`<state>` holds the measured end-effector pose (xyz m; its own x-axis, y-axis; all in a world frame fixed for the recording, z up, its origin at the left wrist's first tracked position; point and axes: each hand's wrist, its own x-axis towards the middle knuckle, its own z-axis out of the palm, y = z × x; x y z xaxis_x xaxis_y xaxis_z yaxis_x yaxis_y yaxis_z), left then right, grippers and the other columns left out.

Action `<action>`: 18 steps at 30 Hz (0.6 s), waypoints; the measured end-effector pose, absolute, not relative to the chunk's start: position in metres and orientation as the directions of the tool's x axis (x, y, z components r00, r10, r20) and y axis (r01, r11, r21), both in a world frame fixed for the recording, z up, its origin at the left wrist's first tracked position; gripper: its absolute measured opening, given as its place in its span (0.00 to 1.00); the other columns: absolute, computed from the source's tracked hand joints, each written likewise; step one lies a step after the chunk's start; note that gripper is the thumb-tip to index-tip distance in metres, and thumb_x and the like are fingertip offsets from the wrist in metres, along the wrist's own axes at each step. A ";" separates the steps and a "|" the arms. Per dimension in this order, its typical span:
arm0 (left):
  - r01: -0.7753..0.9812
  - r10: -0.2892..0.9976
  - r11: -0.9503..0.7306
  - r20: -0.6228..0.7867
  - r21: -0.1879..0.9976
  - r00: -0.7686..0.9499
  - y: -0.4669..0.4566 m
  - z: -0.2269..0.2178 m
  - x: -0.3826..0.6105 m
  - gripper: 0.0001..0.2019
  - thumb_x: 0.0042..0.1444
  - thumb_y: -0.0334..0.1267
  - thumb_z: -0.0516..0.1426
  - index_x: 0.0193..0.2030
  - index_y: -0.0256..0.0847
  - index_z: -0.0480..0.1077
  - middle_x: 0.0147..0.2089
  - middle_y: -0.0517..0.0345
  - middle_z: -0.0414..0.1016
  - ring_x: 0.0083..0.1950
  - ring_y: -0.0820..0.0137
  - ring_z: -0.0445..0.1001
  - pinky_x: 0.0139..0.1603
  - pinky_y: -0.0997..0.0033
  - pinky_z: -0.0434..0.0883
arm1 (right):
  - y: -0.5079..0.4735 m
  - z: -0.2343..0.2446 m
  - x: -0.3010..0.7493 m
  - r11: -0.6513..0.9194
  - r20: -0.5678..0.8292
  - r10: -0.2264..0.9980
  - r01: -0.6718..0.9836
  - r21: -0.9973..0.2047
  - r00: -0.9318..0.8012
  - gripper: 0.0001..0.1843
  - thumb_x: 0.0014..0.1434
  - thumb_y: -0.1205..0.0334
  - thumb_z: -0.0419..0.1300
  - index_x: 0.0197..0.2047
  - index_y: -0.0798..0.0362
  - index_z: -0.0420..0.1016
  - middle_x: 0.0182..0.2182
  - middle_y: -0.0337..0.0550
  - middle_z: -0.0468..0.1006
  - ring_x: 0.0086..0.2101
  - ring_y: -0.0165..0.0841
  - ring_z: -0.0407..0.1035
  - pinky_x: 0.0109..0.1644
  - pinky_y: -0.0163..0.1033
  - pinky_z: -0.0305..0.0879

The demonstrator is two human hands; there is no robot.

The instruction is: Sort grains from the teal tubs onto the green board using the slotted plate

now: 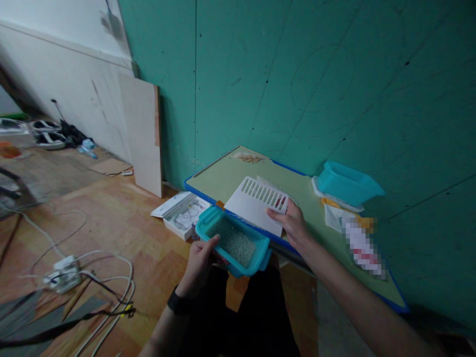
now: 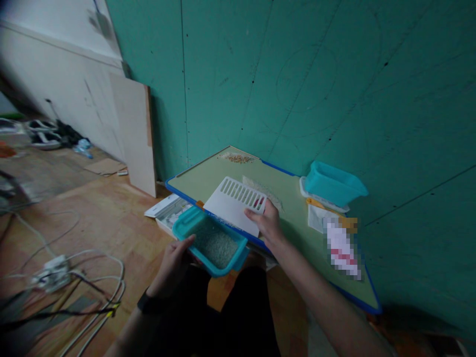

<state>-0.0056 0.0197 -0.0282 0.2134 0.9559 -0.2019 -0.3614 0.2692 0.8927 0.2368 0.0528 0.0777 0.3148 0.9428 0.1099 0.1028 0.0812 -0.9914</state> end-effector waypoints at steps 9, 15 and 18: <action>-0.369 0.957 0.278 -0.221 0.887 0.190 0.019 -0.026 -0.005 0.26 0.50 0.57 0.64 0.13 0.37 0.75 0.15 0.50 0.75 0.17 0.67 0.74 0.21 0.71 0.72 | 0.089 0.089 0.283 0.252 0.396 0.786 0.339 -0.906 0.475 0.27 0.38 0.54 0.73 0.42 0.52 0.73 0.38 0.45 0.82 0.37 0.40 0.75 0.45 0.47 0.71; -0.401 0.955 0.287 -0.228 0.870 0.188 0.017 -0.024 -0.004 0.25 0.50 0.56 0.64 0.13 0.37 0.75 0.15 0.51 0.75 0.17 0.67 0.74 0.21 0.71 0.72 | 0.113 0.078 0.309 0.229 0.486 0.725 0.495 -0.838 0.488 0.25 0.40 0.52 0.72 0.41 0.51 0.72 0.39 0.47 0.81 0.37 0.42 0.75 0.45 0.48 0.70; -0.403 0.959 0.276 -0.220 0.873 0.182 0.017 -0.026 -0.004 0.27 0.49 0.58 0.65 0.12 0.37 0.75 0.14 0.51 0.74 0.15 0.69 0.72 0.20 0.72 0.69 | 0.112 0.070 0.314 0.208 0.501 0.724 0.542 -0.814 0.474 0.24 0.42 0.50 0.71 0.40 0.50 0.71 0.39 0.47 0.81 0.37 0.43 0.74 0.45 0.49 0.70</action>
<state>-0.0037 0.0166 -0.0260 0.1818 0.9585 -0.2195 -0.4026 0.2762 0.8727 0.3141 0.1115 0.0697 0.4737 0.7244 0.5009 0.5422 0.2083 -0.8140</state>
